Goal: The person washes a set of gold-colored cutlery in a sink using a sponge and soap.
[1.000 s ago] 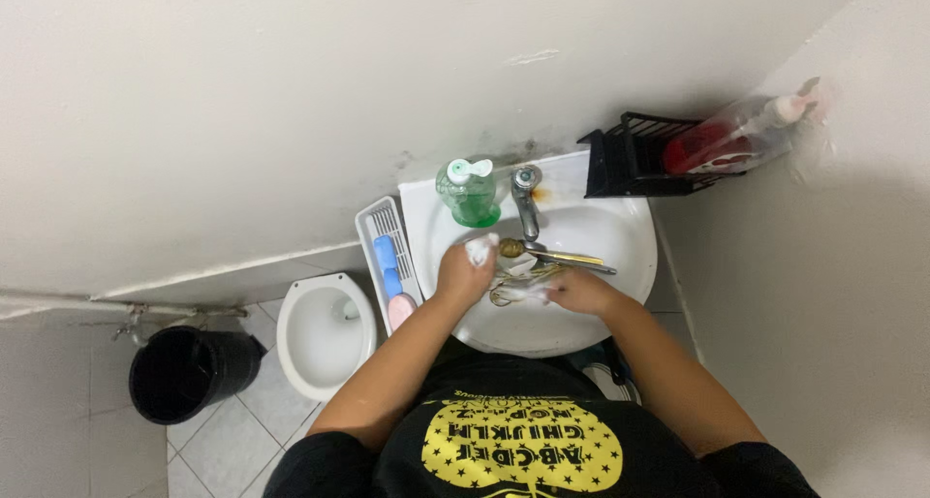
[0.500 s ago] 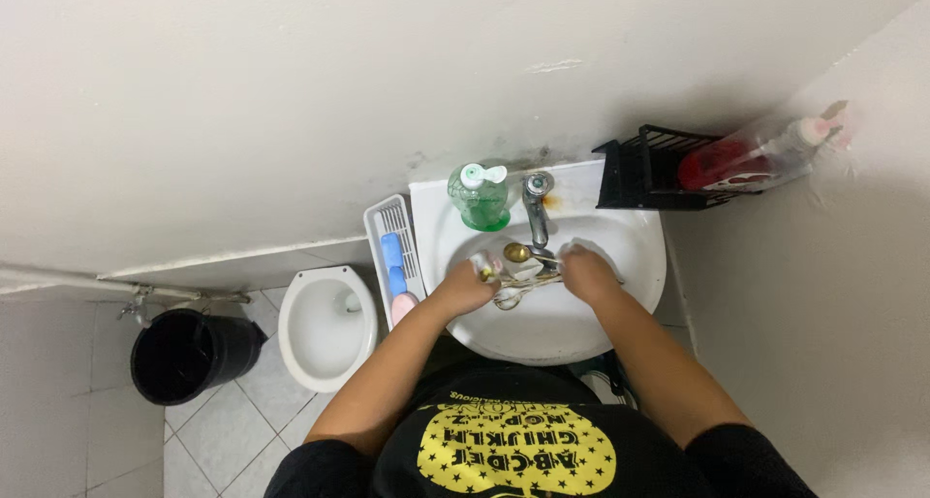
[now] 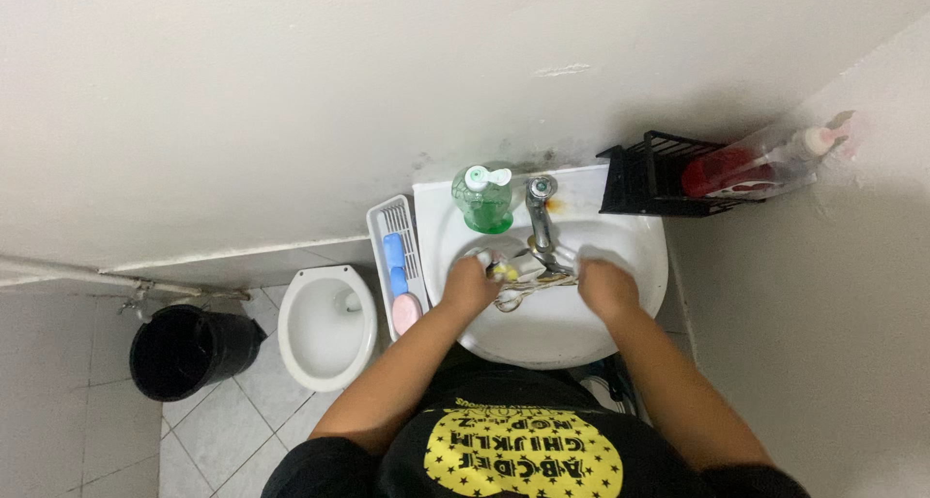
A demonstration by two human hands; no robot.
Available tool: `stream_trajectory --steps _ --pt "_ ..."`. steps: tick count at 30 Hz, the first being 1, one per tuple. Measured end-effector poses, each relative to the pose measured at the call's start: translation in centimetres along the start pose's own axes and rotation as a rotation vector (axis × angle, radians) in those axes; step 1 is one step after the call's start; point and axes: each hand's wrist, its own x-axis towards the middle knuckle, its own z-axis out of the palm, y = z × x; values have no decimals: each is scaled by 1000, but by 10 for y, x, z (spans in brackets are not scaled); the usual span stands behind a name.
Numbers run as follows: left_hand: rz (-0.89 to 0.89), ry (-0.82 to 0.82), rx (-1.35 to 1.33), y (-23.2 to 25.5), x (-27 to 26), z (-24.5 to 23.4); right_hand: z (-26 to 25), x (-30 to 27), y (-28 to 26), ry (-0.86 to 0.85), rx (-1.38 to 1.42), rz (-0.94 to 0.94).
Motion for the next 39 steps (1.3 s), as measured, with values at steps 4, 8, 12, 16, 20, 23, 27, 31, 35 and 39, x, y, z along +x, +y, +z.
stream_trajectory --steps 4,8,12,16,20,23,27,31,35,39 --pt "73 -36 109 -4 17 32 -11 -52 -27 -120 269 79" --pt "25 -101 78 4 22 58 -13 -71 -34 41 309 -23" --pt "75 1 84 9 19 57 -17 -85 -27 2 345 -53" --pt "201 -22 81 22 16 55 -21 -92 -32 -90 324 46" --pt "191 45 144 22 22 45 -19 -97 -25 87 322 -65" --pt "289 41 138 27 11 47 -19 -96 -15 89 310 -60" --pt "189 58 -8 14 10 23 -16 -98 12 42 437 30" --pt "-274 -211 -677 29 0 22 -10 -78 47 -111 1038 -175" --pt "-454 -444 -1395 86 21 23 11 -55 46 -253 1164 -218" --pt "-600 -370 -1647 130 29 -5 19 -43 28 -256 1389 -366"
